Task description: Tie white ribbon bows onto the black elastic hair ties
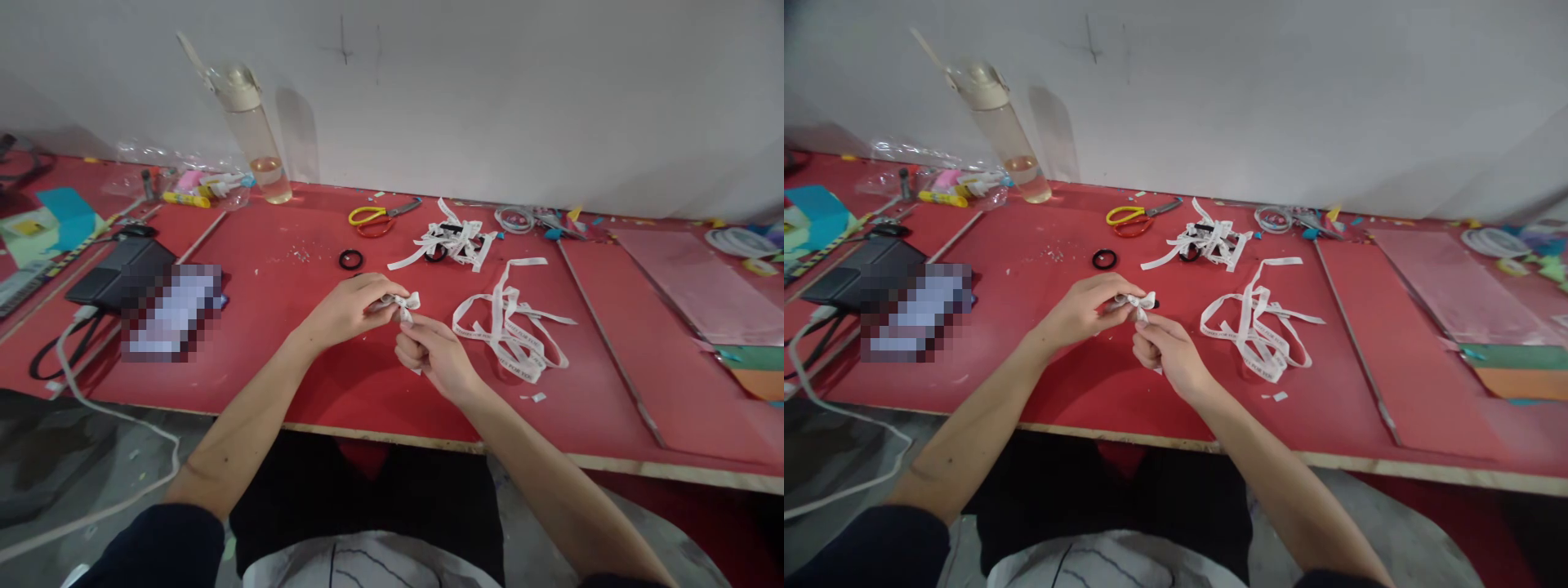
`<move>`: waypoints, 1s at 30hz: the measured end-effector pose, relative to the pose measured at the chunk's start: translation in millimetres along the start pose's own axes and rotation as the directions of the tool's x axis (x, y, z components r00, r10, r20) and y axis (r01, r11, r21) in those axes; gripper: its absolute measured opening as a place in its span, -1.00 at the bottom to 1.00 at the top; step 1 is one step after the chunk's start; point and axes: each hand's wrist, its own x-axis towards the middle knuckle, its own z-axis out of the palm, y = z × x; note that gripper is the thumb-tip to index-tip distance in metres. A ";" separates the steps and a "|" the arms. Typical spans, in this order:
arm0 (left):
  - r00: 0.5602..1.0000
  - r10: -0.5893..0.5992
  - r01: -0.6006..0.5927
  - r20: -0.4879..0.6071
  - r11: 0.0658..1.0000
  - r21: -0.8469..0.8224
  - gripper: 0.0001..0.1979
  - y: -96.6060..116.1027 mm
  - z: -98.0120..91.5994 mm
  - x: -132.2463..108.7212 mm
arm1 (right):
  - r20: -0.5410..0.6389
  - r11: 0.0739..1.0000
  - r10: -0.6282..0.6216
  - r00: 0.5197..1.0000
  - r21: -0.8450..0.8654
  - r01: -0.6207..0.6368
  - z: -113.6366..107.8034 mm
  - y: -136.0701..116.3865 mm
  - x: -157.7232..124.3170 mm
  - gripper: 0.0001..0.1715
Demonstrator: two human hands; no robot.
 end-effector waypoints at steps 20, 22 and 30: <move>0.990 0.062 -0.045 -0.130 0.991 0.124 -0.86 -11.2 7.2 -0.9 | 0.024 0.947 -0.088 0.996 -0.307 0.091 -4.1 8.9 -1.7 -0.70; 0.989 0.068 -0.049 -0.129 0.989 0.141 -0.86 -11.8 8.1 -1.2 | 0.026 0.941 -0.086 0.996 -0.326 0.090 -4.6 9.3 -2.0 -0.70; 0.996 0.020 -0.008 -0.085 0.990 0.140 -0.85 -9.2 5.6 -0.9 | 0.040 0.967 -0.059 0.997 -0.247 0.067 -0.8 6.7 -3.2 -0.73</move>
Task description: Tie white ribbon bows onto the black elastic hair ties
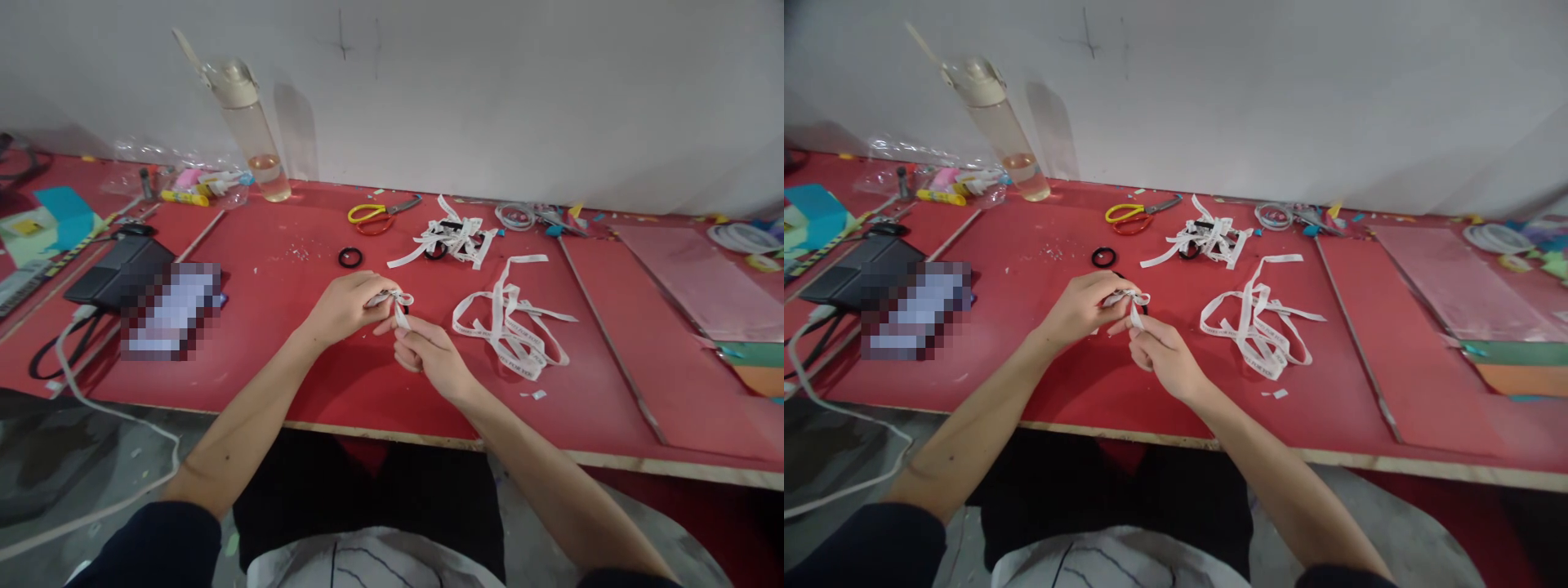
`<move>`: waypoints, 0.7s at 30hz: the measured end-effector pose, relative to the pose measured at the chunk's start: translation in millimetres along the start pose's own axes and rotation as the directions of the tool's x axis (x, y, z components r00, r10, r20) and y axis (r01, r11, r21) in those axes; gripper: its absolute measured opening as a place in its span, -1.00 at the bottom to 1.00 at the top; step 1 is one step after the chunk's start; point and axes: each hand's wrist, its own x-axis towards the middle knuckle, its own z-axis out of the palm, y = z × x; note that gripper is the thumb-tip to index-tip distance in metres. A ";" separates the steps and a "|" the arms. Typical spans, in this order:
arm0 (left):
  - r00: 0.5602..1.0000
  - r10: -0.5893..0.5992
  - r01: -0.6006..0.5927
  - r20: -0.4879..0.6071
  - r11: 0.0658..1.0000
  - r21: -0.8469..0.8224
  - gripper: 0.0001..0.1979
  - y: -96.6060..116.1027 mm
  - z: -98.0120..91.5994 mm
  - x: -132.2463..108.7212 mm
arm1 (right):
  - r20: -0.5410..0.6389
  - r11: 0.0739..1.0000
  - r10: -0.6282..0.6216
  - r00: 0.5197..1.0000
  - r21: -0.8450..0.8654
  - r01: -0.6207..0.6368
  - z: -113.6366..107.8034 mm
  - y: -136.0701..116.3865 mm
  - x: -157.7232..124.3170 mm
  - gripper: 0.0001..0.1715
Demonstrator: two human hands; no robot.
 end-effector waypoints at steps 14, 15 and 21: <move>0.995 0.024 -0.032 0.094 0.996 0.085 -0.80 0.6 -3.9 -0.9 | -0.114 0.986 0.075 0.991 0.154 -0.057 -1.9 -3.5 4.4 -0.52; 0.995 0.012 -0.021 0.097 0.996 0.086 -0.80 1.0 -4.3 -0.8 | -0.114 0.984 0.085 0.990 0.166 -0.065 -1.8 -4.0 4.1 -0.53; 0.998 -0.059 0.057 0.018 0.995 0.076 -0.84 3.5 -3.1 -1.9 | -0.053 0.984 0.087 0.995 0.159 -0.077 0.4 -4.1 1.9 -0.56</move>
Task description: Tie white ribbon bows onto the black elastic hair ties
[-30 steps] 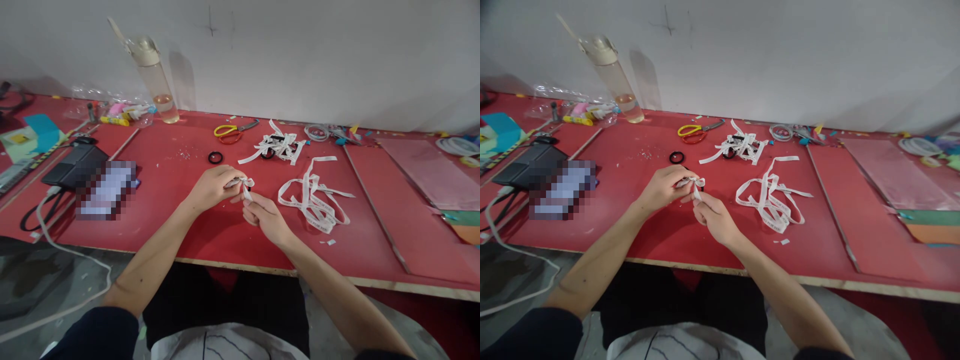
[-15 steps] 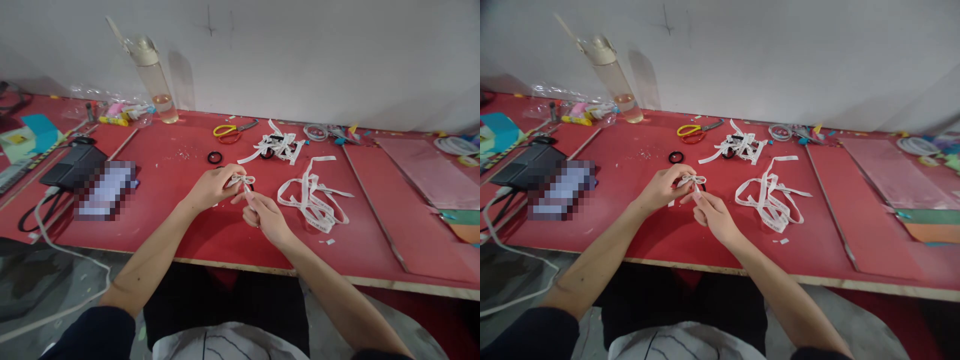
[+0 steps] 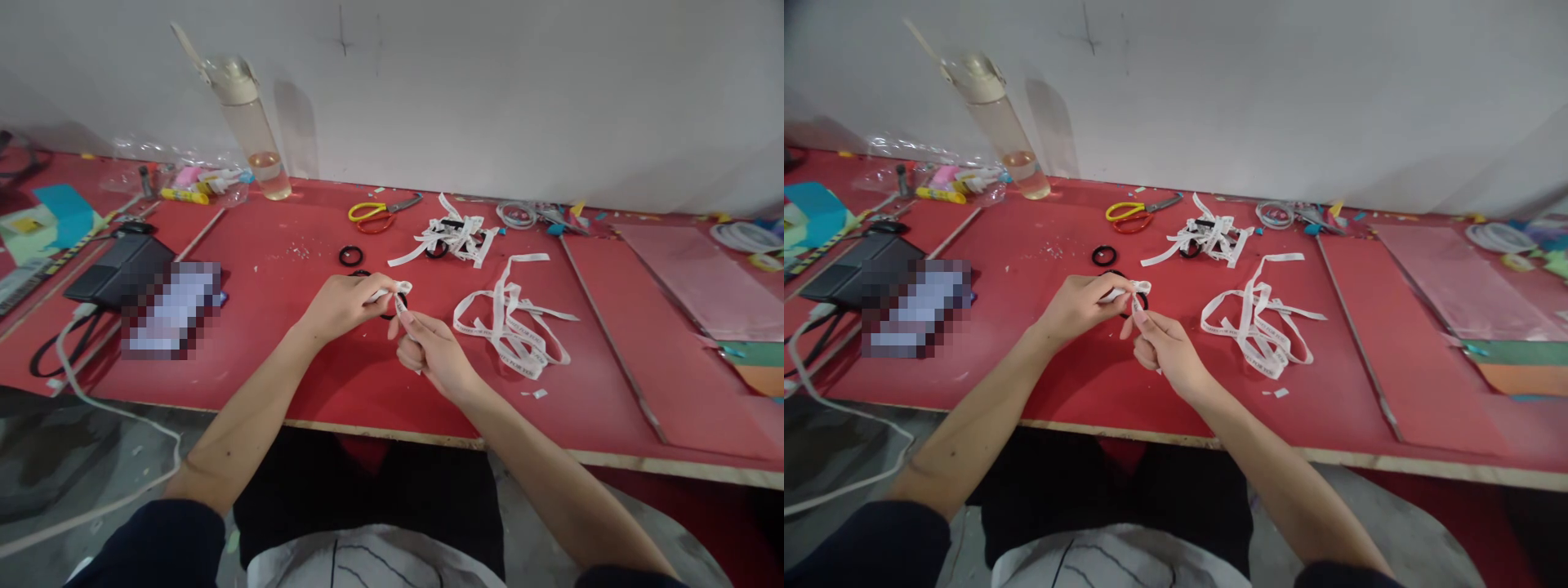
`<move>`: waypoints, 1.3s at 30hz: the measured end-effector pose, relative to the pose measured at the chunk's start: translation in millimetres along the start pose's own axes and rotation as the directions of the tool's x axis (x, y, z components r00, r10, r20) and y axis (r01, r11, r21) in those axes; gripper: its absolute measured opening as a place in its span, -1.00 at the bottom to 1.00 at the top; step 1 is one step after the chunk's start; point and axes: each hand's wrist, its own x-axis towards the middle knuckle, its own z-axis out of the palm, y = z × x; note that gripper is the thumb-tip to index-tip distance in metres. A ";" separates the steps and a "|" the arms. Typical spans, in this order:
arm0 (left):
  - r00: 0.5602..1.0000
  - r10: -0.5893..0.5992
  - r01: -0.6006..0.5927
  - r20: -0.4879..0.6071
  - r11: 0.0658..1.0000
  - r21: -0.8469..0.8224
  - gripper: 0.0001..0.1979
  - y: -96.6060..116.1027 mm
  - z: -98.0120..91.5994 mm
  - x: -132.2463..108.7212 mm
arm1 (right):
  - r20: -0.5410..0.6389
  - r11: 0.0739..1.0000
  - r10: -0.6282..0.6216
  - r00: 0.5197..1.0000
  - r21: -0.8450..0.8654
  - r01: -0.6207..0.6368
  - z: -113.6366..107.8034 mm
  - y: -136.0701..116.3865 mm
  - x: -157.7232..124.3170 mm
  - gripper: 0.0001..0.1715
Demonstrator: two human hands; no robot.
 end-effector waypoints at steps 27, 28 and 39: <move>0.965 0.169 -0.173 -0.202 0.985 -0.005 -0.91 1.8 -4.5 -3.4 | -0.008 0.935 -0.193 0.981 -0.306 0.181 2.6 1.2 -2.9 -0.52; 0.958 0.202 -0.206 -0.202 0.978 0.001 -0.88 2.7 -4.3 -3.6 | -0.025 0.929 -0.219 0.975 -0.311 0.201 2.7 -0.5 -2.4 -0.51; 0.979 0.203 -0.201 0.004 0.969 -0.148 -0.89 6.2 -6.8 0.5 | -0.215 0.964 -0.263 0.940 -0.083 0.251 -2.6 5.8 5.0 -0.69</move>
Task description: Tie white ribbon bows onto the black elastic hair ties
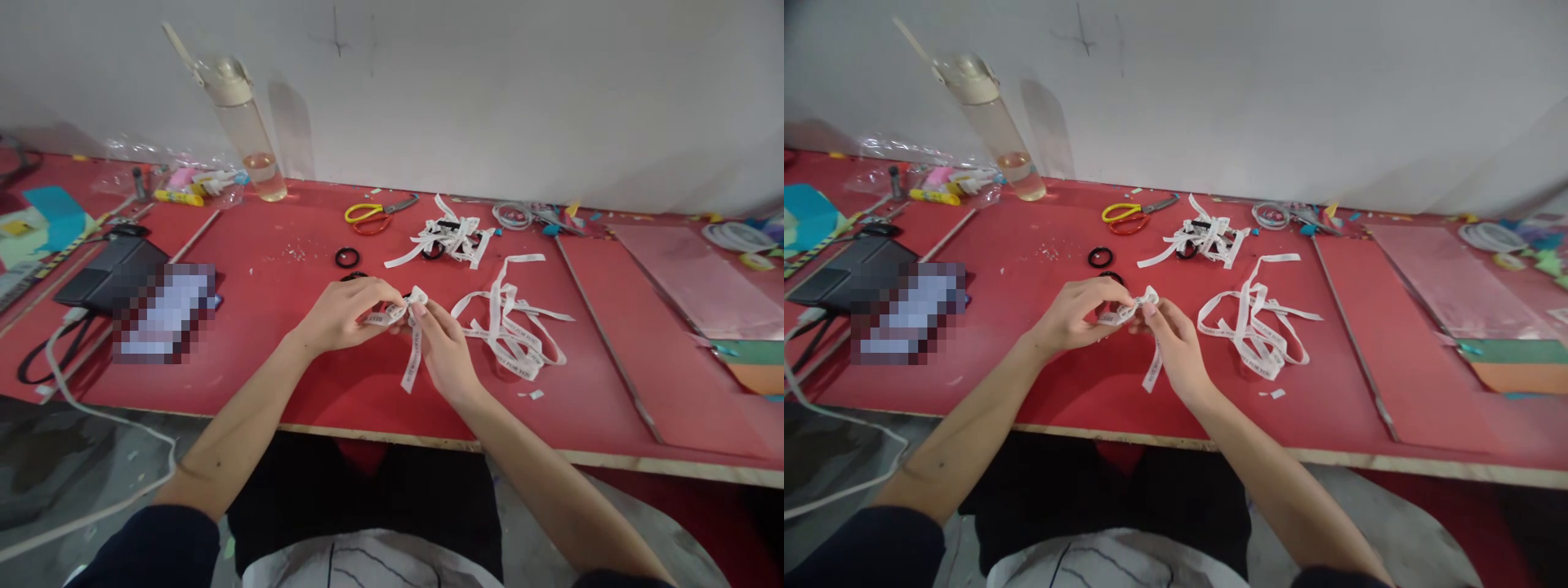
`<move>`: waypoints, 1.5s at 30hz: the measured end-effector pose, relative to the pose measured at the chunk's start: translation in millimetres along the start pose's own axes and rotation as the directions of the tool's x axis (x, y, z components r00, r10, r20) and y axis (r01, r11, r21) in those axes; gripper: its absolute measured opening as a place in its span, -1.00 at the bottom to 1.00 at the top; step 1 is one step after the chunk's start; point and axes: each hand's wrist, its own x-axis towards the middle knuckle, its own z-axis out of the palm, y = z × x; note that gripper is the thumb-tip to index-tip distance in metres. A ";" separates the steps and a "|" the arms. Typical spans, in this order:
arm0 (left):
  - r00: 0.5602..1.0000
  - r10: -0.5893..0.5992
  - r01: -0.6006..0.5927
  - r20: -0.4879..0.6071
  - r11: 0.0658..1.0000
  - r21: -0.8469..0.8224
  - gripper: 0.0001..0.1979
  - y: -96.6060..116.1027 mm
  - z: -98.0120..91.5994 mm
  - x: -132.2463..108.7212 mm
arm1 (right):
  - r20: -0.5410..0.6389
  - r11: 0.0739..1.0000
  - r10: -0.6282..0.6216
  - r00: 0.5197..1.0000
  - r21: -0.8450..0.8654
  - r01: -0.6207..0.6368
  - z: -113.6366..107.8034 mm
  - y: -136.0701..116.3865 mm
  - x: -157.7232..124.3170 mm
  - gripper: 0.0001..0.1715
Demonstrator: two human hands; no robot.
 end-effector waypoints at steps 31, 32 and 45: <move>0.987 -0.131 0.122 -0.093 0.987 -0.102 -0.88 -2.3 9.6 2.5 | 0.029 0.995 0.026 0.999 -0.102 -0.023 0.0 -2.3 0.3 -0.66; 0.988 -0.119 0.109 -0.103 0.990 -0.094 -0.89 -2.7 9.6 2.6 | 0.038 0.997 0.044 0.998 -0.063 -0.042 0.2 -2.2 0.2 -0.66; 0.991 -0.109 0.097 -0.074 0.984 -0.150 -0.90 0.6 6.0 2.9 | 0.058 0.997 0.075 0.995 -0.040 -0.073 -0.7 -1.5 0.6 -0.63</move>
